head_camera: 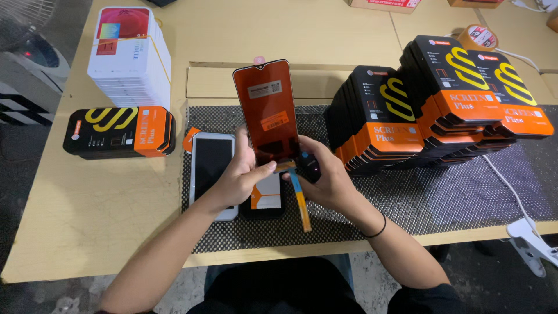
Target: The person packs mobile phone screens into their protective retail cases by placing the screen component inside, adding a protective film, and closing the outer case.
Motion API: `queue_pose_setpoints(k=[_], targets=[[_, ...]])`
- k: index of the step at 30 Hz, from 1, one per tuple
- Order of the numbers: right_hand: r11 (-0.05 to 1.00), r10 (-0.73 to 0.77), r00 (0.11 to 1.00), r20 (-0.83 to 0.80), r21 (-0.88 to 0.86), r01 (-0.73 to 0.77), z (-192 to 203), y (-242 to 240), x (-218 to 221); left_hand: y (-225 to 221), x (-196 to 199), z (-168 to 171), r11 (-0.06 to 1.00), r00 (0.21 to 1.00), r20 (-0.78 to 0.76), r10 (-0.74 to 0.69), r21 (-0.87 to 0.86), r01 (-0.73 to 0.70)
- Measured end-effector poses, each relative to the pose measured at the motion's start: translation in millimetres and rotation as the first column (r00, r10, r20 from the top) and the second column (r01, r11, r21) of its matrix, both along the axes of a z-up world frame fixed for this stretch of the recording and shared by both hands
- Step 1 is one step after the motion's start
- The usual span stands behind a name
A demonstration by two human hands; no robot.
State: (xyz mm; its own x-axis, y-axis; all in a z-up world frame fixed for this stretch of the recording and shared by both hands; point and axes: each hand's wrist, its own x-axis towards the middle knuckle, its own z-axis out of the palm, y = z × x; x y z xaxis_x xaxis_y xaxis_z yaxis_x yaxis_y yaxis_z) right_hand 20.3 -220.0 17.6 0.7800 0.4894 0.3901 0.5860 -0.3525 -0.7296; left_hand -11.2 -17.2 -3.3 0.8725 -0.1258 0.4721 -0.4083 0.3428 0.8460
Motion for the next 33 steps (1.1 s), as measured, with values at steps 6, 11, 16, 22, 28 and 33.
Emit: queue_pose_setpoints(k=[6,11,16,22,28,33], targets=[[0.977,0.016,0.998,-0.056,0.211,-0.004,-2.0,-2.8,8.1,-2.3,-15.2,18.1,0.976,0.996,0.008,-0.083,0.201,0.080],[0.963,0.128,0.973,-0.190,0.261,-0.075,-13.7,-5.5,14.7,2.1,-12.4,19.1,0.965,0.990,-0.065,-0.128,0.221,0.139],[0.739,0.522,0.837,-0.164,0.577,-0.348,-54.2,-26.3,41.0,17.0,-0.7,-8.9,0.931,0.931,-0.112,-0.347,0.075,0.356],[0.168,0.916,0.402,0.008,0.900,-0.401,-13.9,-6.3,35.5,19.2,-10.6,-7.3,0.637,0.614,-0.209,-0.761,-0.065,0.768],[0.019,0.979,0.153,0.134,0.690,-0.723,5.1,-4.8,26.3,17.6,-8.2,-10.8,0.442,0.389,-0.267,-0.881,-0.177,0.879],[0.029,0.956,0.222,0.190,0.695,-0.718,-1.0,-3.3,28.3,16.1,-4.9,-8.3,0.374,0.327,-0.225,-0.918,-0.217,0.902]])
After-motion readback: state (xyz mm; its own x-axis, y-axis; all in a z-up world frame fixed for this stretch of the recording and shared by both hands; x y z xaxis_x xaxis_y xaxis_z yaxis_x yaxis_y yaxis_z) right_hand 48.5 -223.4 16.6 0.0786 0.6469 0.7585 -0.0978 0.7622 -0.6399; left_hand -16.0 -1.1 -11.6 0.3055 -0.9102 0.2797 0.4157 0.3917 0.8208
